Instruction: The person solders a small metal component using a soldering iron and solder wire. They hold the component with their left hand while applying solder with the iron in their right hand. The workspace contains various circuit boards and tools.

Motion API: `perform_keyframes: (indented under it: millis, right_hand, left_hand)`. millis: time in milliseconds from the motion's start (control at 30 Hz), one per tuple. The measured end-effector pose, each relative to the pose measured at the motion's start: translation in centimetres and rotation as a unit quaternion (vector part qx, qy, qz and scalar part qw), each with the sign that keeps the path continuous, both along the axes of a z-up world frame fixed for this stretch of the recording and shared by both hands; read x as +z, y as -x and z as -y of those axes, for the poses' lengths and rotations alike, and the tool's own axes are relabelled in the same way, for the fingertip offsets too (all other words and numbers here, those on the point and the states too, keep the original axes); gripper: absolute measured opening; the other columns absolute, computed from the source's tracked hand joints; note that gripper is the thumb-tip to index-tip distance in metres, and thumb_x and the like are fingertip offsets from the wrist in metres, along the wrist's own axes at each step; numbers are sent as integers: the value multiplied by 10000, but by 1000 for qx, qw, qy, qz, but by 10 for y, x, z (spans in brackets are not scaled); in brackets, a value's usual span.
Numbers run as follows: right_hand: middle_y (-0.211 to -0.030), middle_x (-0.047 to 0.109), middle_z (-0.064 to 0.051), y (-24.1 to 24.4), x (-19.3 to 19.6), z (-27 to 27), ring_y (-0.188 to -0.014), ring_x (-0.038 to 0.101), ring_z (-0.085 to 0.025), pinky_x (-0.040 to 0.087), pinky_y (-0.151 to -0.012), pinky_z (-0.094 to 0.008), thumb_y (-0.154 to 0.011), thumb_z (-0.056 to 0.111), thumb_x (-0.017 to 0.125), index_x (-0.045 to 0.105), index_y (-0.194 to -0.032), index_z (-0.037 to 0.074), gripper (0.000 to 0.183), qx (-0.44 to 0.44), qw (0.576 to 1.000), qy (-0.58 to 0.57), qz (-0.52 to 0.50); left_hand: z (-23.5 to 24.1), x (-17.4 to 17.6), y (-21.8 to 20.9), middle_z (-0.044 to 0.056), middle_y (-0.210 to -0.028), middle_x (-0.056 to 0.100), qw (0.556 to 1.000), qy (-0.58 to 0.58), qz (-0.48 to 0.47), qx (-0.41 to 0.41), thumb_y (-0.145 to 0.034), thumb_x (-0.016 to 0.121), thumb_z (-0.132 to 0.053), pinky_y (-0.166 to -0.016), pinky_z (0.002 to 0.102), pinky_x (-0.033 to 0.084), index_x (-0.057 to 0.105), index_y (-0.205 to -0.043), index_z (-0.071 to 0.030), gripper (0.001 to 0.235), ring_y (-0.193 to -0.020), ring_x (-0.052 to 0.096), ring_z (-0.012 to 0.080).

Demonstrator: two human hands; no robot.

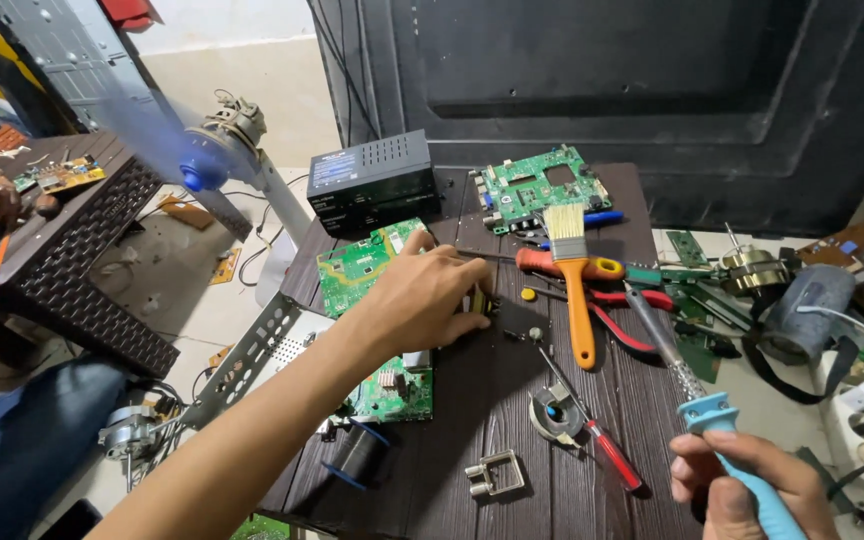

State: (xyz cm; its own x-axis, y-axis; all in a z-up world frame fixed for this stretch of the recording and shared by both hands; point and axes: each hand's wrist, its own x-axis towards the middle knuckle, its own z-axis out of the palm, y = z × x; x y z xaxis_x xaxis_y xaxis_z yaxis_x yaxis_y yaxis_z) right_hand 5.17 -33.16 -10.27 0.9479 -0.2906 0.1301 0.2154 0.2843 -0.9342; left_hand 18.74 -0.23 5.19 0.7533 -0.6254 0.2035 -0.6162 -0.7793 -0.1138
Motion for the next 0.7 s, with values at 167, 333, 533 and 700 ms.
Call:
perform_keyframes:
  millis: [167, 333, 533, 700]
  right_hand:
    - [-1082, 670, -399, 6, 11, -6, -766, 666, -437, 517, -532, -466, -879, 164, 599, 557, -1230, -131, 461, -13, 999, 33, 26]
    - [-1061, 684, -393, 2, 3, -3, -750, 672, -419, 526, -514, -442, -876, 175, 628, 580, -1222, -117, 455, 0, 999, 16, 41]
    - [-1073, 681, -385, 4, 6, -5, -772, 671, -417, 535, -529, -446, -887, 171, 617, 583, -1232, -117, 451, -2, 999, 14, 31]
    - [-1092, 661, -399, 10, 32, -18, -797, 652, -446, 515, -574, -466, -881, 166, 604, 562, -1232, -136, 465, -12, 1000, 16, -6]
  left_hand:
    - [24, -1, 6, 54, -1300, 693, 1000, -12, 9, 19, -825, 788, -529, -1031, 522, 405, 647, -1302, -222, 584, -1174, 613, 240]
    - [45, 4, 2, -8, -1208, 751, 995, 5, -83, -61, -916, 717, -302, -807, 438, 359, 728, -1262, -251, 349, -1204, 618, 252]
    - [58, -3, 1, -66, -820, 769, 997, -13, -69, -24, -782, 838, -263, -822, 409, 343, 812, -837, -254, 61, -837, 662, 204]
    - [55, -6, 18, -21, -743, 740, 1000, 10, -11, -22, -890, 768, -268, -891, 426, 365, 703, -815, -191, 126, -837, 624, 218]
